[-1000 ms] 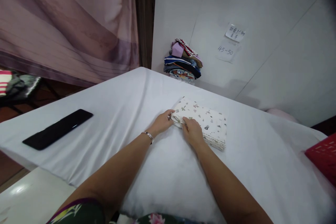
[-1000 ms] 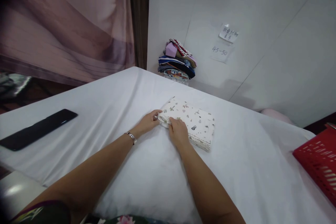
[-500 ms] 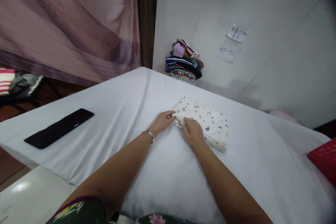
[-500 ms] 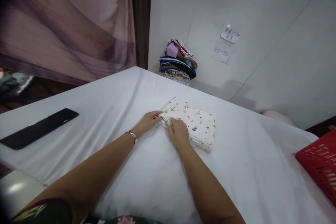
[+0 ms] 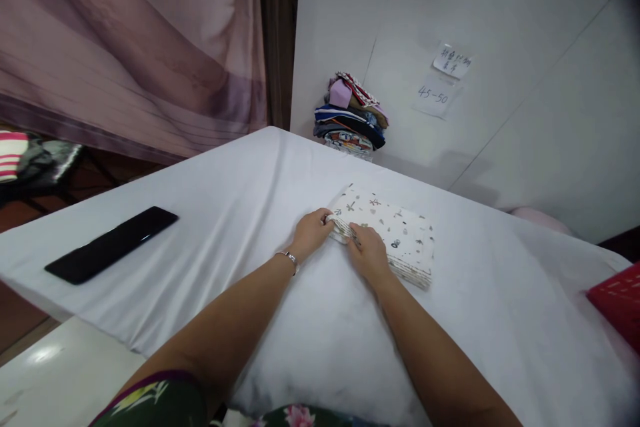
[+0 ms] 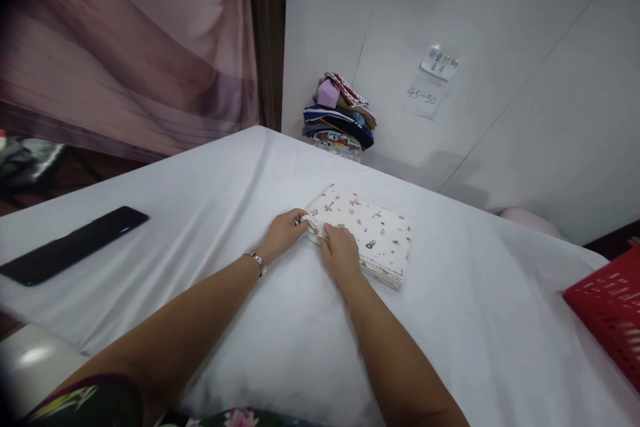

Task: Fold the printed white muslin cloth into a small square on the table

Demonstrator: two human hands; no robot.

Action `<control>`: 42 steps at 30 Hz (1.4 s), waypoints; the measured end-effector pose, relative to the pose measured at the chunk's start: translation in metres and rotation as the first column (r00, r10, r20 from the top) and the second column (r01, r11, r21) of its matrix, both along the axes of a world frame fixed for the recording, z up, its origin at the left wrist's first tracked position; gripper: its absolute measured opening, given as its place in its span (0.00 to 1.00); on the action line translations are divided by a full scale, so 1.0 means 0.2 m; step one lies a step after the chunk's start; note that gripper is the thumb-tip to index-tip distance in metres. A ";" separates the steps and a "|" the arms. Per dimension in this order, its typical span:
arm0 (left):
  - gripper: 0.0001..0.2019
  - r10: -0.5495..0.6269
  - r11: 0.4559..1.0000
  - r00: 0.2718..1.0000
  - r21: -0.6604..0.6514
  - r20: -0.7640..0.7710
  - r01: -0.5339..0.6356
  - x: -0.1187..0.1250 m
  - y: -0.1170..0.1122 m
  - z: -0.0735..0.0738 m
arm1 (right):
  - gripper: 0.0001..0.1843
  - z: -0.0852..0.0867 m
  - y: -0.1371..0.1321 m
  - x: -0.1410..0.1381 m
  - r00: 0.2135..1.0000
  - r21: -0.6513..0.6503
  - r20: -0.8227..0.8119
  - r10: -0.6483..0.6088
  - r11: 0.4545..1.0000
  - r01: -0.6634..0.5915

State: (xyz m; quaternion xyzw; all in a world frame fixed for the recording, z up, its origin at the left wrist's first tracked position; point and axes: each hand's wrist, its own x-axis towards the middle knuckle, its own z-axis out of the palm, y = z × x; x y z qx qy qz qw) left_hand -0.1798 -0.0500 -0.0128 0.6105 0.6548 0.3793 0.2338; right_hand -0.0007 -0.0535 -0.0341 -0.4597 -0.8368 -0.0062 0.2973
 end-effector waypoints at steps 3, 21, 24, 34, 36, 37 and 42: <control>0.10 0.014 1.000 1.000 -0.007 -0.009 -0.014 0.01 0.01 0.00 | 0.18 -0.01 0.01 0.00 1.000 0.014 0.021 -0.004 1.000 0.003; 0.09 0.033 0.999 0.998 0.021 -0.054 -0.032 0.01 0.04 -0.02 | 0.06 0.02 0.02 -0.04 1.000 0.032 0.005 -0.025 0.999 0.025; 0.09 0.020 0.999 0.998 -0.031 -0.064 -0.022 0.00 0.04 -0.02 | 0.05 0.02 0.02 -0.05 0.999 0.001 0.052 -0.011 1.000 0.011; 0.10 -0.033 0.999 0.998 -0.034 -0.047 0.031 -0.03 0.05 -0.03 | 0.05 0.02 0.01 -0.05 1.000 -0.056 -0.003 -0.004 0.998 0.003; 0.10 -0.066 0.997 0.998 -0.033 -0.020 0.065 -0.04 0.05 -0.03 | 0.05 0.02 0.01 -0.05 1.000 -0.060 -0.007 -0.011 0.998 0.010; 0.10 -0.086 0.996 0.996 -0.032 -0.005 0.086 -0.04 0.05 -0.03 | 0.05 0.02 0.02 -0.05 1.000 -0.059 -0.006 -0.014 0.998 0.013; 0.12 -0.116 0.993 0.993 -0.032 0.021 0.117 -0.05 0.04 -0.02 | 0.05 0.03 0.02 -0.05 1.000 -0.048 0.024 -0.013 0.999 0.014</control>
